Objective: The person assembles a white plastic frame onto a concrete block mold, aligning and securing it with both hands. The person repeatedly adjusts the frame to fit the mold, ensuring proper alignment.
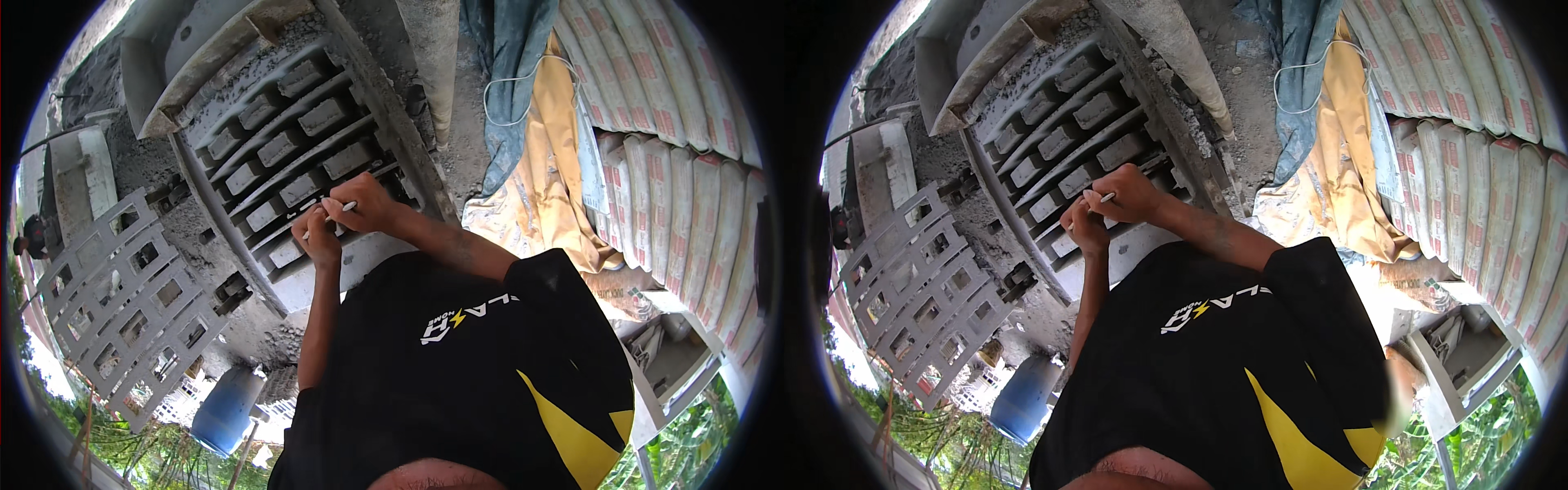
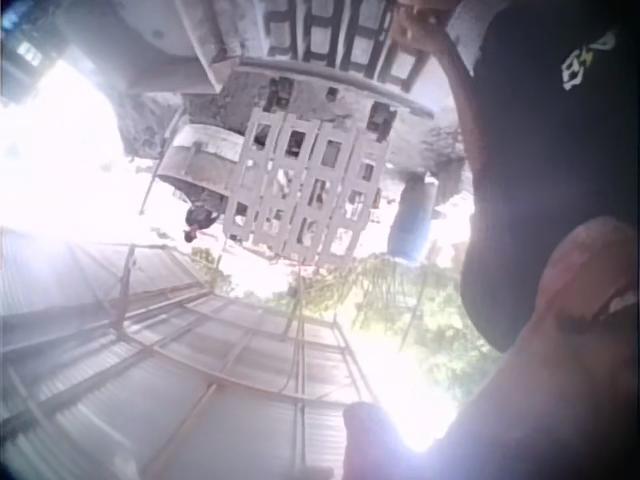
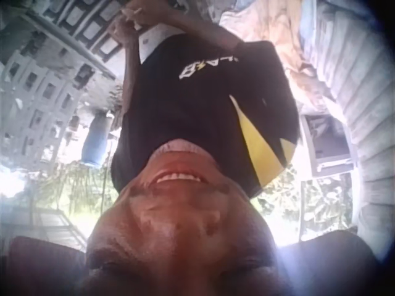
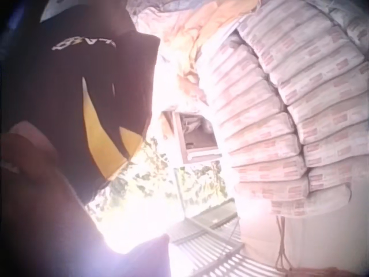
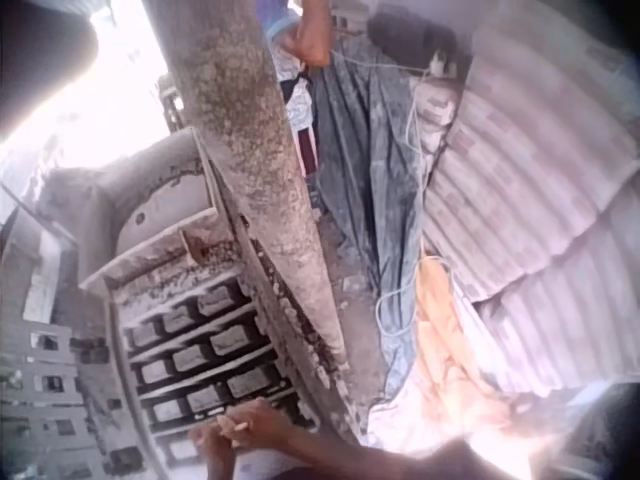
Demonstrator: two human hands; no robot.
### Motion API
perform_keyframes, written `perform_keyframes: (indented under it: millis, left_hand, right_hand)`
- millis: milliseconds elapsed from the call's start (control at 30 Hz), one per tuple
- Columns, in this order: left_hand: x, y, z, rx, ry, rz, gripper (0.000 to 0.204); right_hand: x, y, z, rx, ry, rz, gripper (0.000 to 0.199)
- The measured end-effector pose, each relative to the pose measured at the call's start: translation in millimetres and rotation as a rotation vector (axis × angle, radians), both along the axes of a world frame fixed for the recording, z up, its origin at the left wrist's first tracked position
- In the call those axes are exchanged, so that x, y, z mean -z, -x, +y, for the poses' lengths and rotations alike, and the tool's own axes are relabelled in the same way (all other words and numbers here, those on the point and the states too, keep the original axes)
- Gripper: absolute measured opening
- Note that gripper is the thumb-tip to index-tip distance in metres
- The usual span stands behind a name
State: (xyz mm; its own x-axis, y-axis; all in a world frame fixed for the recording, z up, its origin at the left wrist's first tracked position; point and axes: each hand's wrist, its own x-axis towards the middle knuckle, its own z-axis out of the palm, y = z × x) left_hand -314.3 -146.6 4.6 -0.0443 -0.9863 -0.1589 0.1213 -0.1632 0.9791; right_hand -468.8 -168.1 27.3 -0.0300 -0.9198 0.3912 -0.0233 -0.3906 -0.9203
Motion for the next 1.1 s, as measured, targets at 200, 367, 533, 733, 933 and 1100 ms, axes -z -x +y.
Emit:
perform_keyframes:
  millis: [200,367,533,733,933,1100]
  left_hand:
    - [-74,18,-9,0.014,0.633,-0.743,0.01]
    - [-4,17,-16,-0.063,0.09,-0.484,0.017]
    - [-40,3,-23,0.175,0.187,-0.441,0.02]
    - [-5,10,-17,0.0,-0.289,-0.309,0.024]
    - [18,11,1,-0.025,0.058,-0.42,0.021]
    - [-80,43,20,0.045,0.158,-0.129,0.025]
  right_hand:
    - [-58,3,2,0.026,0.037,0.141,0.025]
    - [-4,6,-7,0.063,-0.104,-0.073,0.026]
    - [-42,10,-4,0.043,-0.038,-0.074,0.026]
    - [-12,24,2,0.152,0.127,0.059,0.023]
    - [-4,24,9,-0.097,-0.04,-0.011,0.025]
    - [-49,27,26,-0.175,0.118,0.1,0.024]
